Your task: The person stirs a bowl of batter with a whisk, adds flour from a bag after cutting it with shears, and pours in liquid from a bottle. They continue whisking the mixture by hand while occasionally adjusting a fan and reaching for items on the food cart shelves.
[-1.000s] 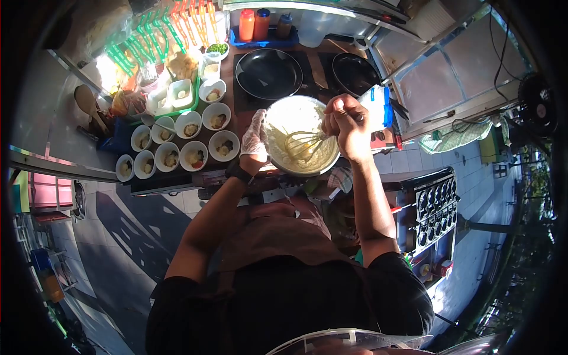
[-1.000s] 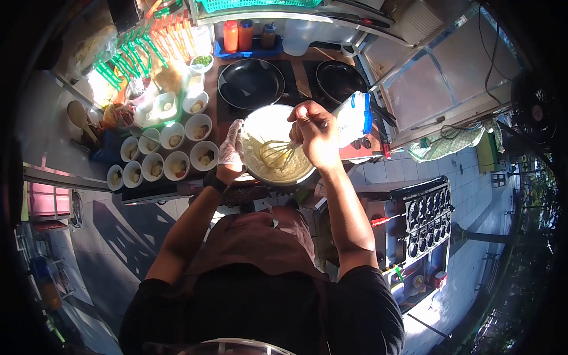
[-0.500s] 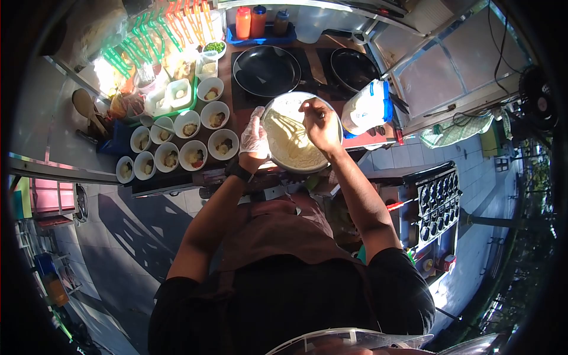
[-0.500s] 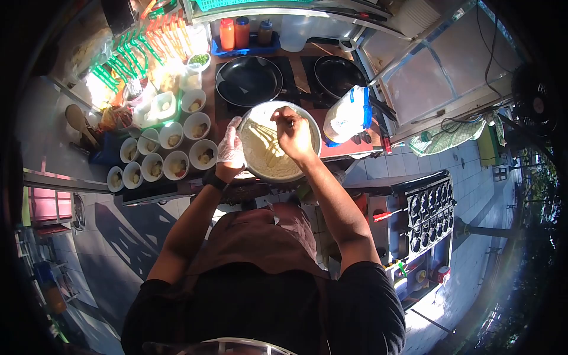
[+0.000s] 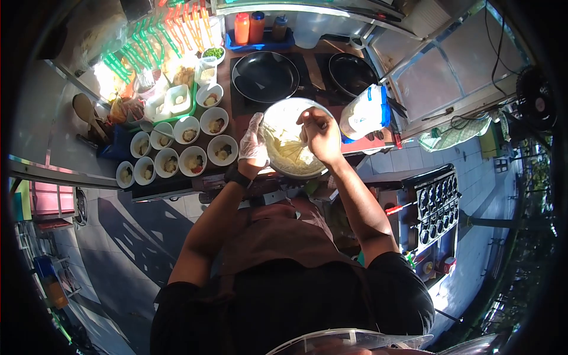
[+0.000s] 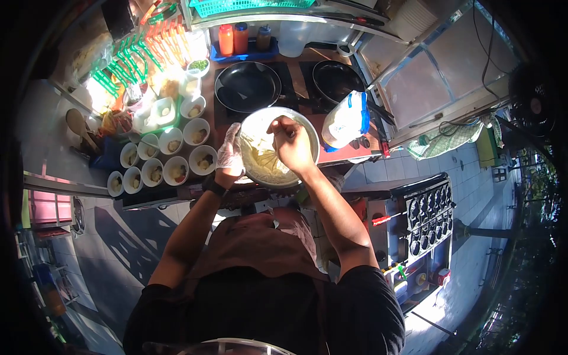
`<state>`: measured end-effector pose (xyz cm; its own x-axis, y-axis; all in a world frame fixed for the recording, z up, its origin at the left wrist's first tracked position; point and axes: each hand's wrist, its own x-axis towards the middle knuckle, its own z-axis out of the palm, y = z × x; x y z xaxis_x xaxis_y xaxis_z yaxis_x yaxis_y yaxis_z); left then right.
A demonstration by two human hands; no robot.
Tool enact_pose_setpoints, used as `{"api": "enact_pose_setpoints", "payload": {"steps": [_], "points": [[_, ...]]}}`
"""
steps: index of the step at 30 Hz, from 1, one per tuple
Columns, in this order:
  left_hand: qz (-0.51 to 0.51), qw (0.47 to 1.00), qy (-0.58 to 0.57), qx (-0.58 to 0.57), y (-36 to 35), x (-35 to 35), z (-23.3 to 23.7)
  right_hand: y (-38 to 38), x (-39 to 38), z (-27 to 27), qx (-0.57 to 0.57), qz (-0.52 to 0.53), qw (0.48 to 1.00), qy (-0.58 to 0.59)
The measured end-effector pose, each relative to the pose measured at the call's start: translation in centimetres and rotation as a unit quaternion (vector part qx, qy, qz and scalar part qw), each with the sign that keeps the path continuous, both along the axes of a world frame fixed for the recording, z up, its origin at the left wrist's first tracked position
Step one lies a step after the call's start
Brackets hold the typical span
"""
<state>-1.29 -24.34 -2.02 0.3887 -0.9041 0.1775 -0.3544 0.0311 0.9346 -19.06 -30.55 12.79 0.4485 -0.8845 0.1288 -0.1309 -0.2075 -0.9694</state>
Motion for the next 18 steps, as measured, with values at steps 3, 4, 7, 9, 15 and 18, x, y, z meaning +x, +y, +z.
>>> {"api": "enact_pose_setpoints", "payload": {"steps": [3, 4, 7, 9, 15, 18], "points": [[0.001, 0.999, 0.025, -0.033, 0.7, -0.3, 1.3, -2.5, -1.3, -1.4, 0.045, -0.094, 0.994, -0.026], [0.005, 1.000, -0.003, -0.008, 0.8, -0.4, 2.0, -3.5, -1.3, -1.7, 0.036, -0.158, 0.983, -0.091], [0.018, 0.996, -0.058, -0.060, 0.3, -0.1, 0.2, -3.5, -0.9, -3.8, 0.136, -0.079, 0.969, -0.192], [0.016, 0.995, -0.086, -0.045, 0.6, 0.1, 1.1, -4.9, -1.5, -4.2, 0.165, -0.069, 0.972, -0.155], [0.007, 0.994, -0.049, -0.101, 0.3, 0.0, 0.3, -3.7, 0.2, -4.3, 0.165, -0.029, 0.966, -0.197], [0.016, 0.992, -0.093, -0.081, 0.8, 0.0, 1.6, -5.8, -0.2, -2.8, 0.117, -0.046, 0.990, -0.064]]}}
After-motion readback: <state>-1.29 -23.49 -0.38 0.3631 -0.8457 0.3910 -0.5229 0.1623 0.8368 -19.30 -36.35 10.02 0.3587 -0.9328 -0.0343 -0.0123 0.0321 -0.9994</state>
